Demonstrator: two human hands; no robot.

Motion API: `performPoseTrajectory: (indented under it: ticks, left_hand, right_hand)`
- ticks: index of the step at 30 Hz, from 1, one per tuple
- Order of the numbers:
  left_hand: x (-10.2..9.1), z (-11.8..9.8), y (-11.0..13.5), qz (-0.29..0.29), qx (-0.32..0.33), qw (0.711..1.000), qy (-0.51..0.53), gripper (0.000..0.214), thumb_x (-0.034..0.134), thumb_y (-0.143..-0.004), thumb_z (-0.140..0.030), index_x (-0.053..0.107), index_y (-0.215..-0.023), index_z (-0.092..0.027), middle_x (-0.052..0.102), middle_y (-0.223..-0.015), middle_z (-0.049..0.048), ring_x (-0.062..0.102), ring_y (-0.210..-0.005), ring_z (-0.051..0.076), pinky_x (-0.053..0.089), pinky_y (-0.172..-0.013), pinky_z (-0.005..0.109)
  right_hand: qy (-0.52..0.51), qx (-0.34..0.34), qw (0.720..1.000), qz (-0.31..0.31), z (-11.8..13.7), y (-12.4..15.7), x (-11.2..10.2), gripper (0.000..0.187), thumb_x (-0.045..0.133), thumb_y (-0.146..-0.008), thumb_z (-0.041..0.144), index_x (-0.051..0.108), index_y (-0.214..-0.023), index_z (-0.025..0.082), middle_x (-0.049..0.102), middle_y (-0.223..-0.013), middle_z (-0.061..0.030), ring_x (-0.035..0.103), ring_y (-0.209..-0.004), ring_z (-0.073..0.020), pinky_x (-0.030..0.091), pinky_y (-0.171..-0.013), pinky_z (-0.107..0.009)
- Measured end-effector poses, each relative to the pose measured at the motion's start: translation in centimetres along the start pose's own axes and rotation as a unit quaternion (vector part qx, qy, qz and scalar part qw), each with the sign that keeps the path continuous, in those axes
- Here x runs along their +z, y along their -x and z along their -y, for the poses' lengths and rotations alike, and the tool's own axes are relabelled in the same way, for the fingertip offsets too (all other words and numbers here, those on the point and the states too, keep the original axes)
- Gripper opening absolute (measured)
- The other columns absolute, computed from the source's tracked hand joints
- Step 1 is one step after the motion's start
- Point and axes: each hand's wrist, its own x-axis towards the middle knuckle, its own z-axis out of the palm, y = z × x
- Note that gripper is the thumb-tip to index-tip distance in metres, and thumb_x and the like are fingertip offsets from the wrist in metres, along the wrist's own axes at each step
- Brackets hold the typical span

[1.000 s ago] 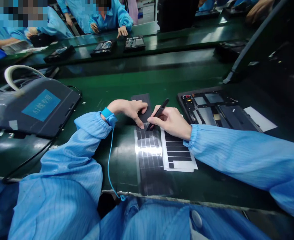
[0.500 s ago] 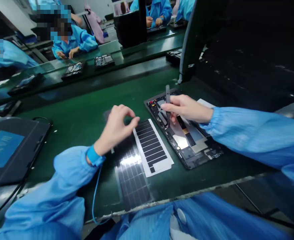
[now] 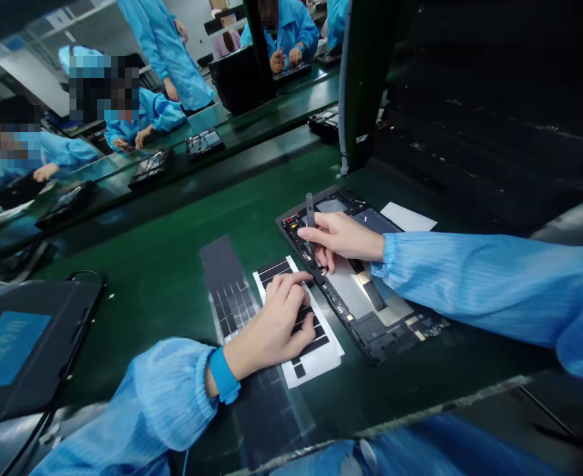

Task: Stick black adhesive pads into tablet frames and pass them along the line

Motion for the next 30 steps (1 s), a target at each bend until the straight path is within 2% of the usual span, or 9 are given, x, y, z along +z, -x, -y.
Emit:
performPoseTrajectory:
  ticks: [5,13,21,28,30]
  left_hand:
    - [0.06,0.01,0.04,0.008,0.004,1.000,-0.002,0.013,0.045,-0.080,-0.011,0.037,-0.086,-0.019,0.047,-0.121,0.0123,0.041,-0.110,0.025,0.041,-0.091,0.043]
    - [0.02,0.09,-0.01,0.014,0.027,0.999,-0.016,0.012,0.044,-0.079,-0.009,0.040,-0.085,-0.018,0.050,-0.125,0.0102,0.040,-0.105,0.024,0.040,-0.090,0.044]
    - [-0.16,-0.27,-0.15,0.021,0.021,1.000,-0.011,0.012,0.042,-0.079,-0.008,0.046,-0.083,-0.019,0.054,-0.124,0.0087,0.044,-0.101,0.024,0.041,-0.089,0.046]
    - [0.18,0.19,-0.31,0.035,0.006,0.998,-0.056,0.013,0.044,-0.077,-0.012,0.045,-0.089,-0.016,0.040,-0.138,0.0145,0.038,-0.117,0.027,0.039,-0.097,0.046]
    - [0.22,0.27,-0.60,0.035,0.015,0.997,-0.072,0.011,0.045,-0.076,-0.013,0.045,-0.087,-0.016,0.042,-0.136,0.0157,0.040,-0.115,0.027,0.039,-0.098,0.046]
  right_hand:
    - [0.004,-0.009,1.000,0.008,-0.07,-0.16,-0.13,0.022,0.048,-0.089,0.036,0.043,-0.087,0.015,0.056,-0.043,0.0031,0.053,-0.032,-0.0102,0.040,-0.029,-0.015]
    - [0.011,-0.011,1.000,-0.019,0.03,-0.05,0.10,0.019,0.047,-0.091,0.032,0.045,-0.088,0.014,0.054,-0.042,0.0038,0.054,-0.032,-0.0102,0.038,-0.029,-0.014]
    - [0.047,-0.039,0.997,-0.048,-0.08,0.21,0.32,0.021,0.048,-0.089,0.033,0.043,-0.078,0.016,0.054,-0.042,0.0043,0.052,-0.031,-0.0087,0.038,-0.029,-0.014]
    - [0.039,-0.058,0.995,-0.071,-0.19,0.28,0.56,0.021,0.048,-0.089,0.034,0.040,-0.079,0.018,0.054,-0.043,0.0058,0.052,-0.030,-0.0092,0.037,-0.028,-0.015]
    - [0.025,-0.046,0.996,-0.075,-0.07,0.28,0.59,0.019,0.047,-0.090,0.033,0.039,-0.080,0.018,0.053,-0.043,0.0059,0.052,-0.030,-0.0099,0.036,-0.028,-0.016]
